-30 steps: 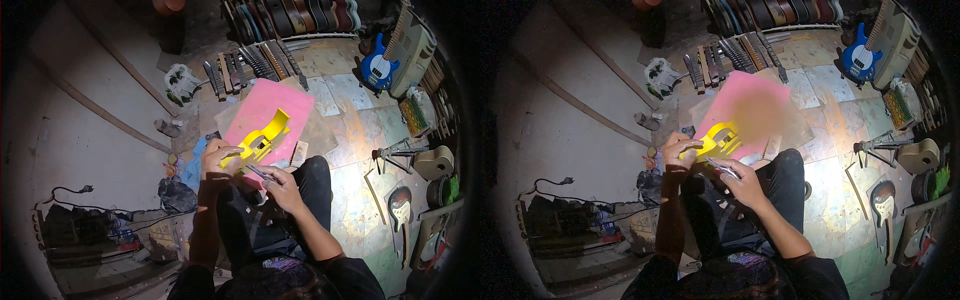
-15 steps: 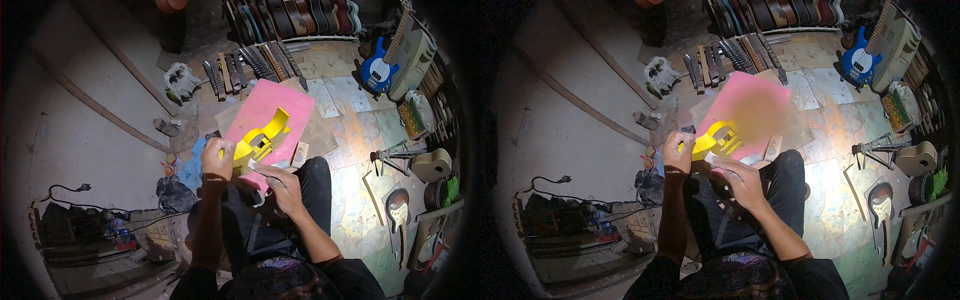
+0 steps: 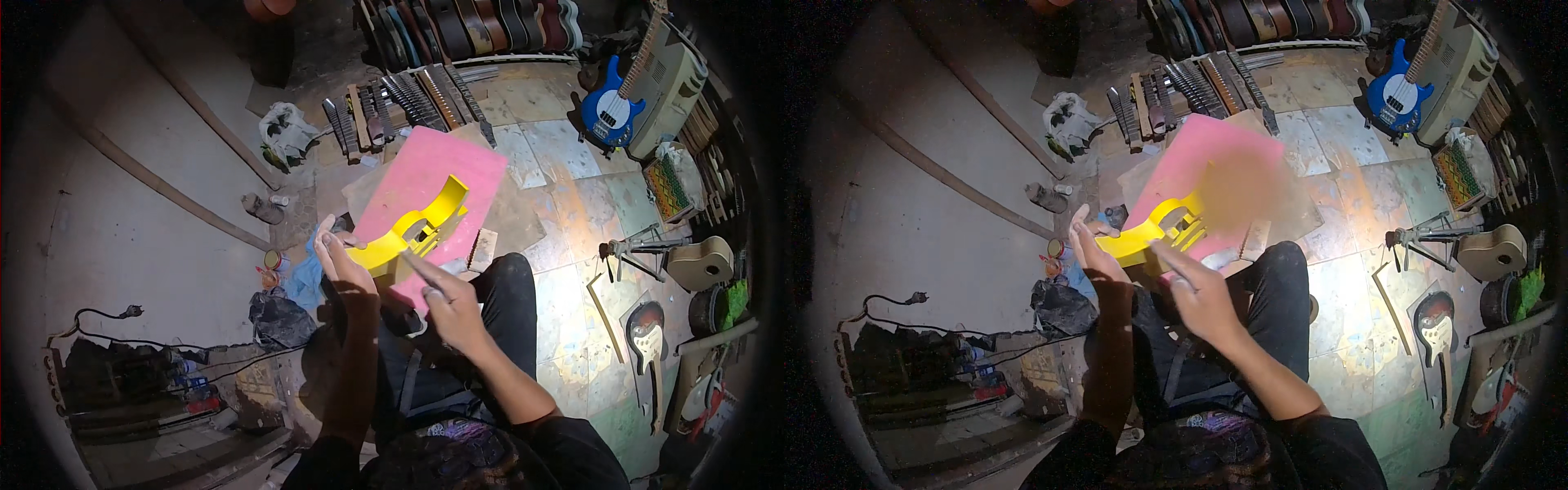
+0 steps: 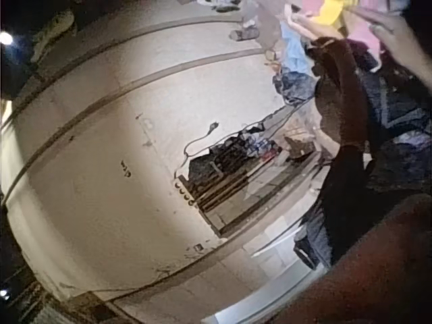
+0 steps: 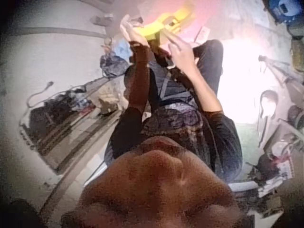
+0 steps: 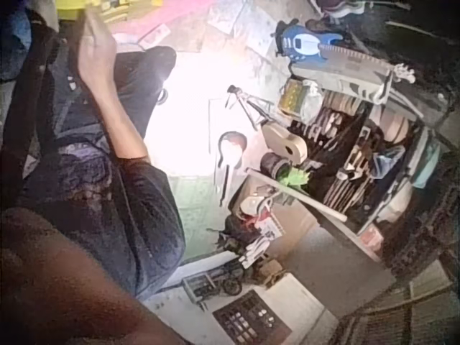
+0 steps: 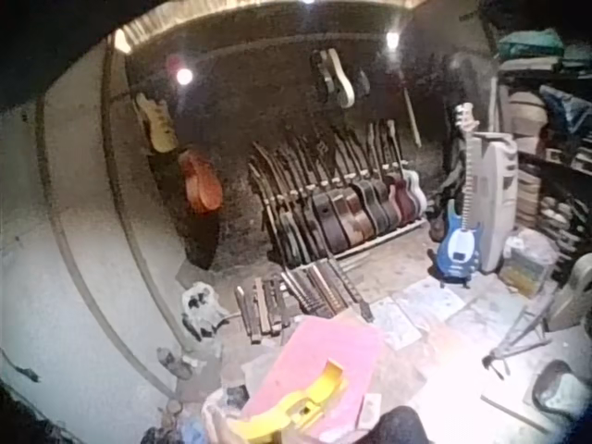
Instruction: The person sands the curved edges of a yellow guitar body with a piece of sandpaper, turning the body over and working on different sections of the sides.
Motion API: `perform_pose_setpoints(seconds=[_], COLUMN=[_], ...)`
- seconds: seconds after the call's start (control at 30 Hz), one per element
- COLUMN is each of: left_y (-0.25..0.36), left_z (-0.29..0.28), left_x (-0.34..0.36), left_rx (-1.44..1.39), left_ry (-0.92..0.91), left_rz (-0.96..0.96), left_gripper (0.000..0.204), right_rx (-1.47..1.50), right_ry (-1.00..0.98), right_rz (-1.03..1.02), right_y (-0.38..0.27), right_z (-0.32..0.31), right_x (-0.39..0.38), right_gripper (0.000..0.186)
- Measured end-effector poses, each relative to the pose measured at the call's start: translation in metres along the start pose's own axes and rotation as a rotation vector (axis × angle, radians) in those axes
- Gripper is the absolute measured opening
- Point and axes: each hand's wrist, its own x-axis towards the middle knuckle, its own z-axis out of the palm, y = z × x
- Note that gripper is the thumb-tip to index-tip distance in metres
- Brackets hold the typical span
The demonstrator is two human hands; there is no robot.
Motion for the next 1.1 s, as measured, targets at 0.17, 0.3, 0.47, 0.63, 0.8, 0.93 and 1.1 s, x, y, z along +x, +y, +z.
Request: perform_pose_setpoints(seconds=[0.17, 0.3, 0.47, 0.63, 0.8, 0.93, 1.1], left_y=[-0.026, -0.092, -0.073, -0.066, -0.042, -0.035, -0.024], left_z=[-0.006, -0.055, -0.032, -0.03, -0.023, -0.011, -0.009], left_x=[-0.018, -0.037, -0.05, -0.052, -0.058, -0.059, -0.052], left_rx=[-0.051, 0.697, 0.156, 0.026, 0.054, 0.054, 0.049], left_ry=[-0.028, 0.048, -0.042, -0.054, -0.075, -0.063, -0.066], left_rz=[0.042, 0.323, 0.191, 0.152, 0.141, 0.248, 0.318], left_gripper=[0.053, 0.052, 0.044, 0.037, 0.033, 0.037, 0.023], right_rx=[-0.337, -0.371, -0.424, -0.209, -0.203, -0.373, 0.001], right_ry=[-0.069, -0.189, -0.128, -0.285, -0.21, -0.329, -0.232], right_rz=[-0.105, -0.023, -0.03, -0.067, -0.087, 0.257, -0.105], right_y=[0.026, -0.012, 0.035, -0.01, -0.01, 0.021, 0.002], right_z=[0.02, 0.024, -0.002, 0.011, 0.011, -0.005, 0.016], right_x=[0.019, 0.015, 0.023, 0.009, 0.009, 0.016, 0.0], right_gripper=[0.054, 0.053, 0.052, 0.055, 0.053, 0.055, 0.053])
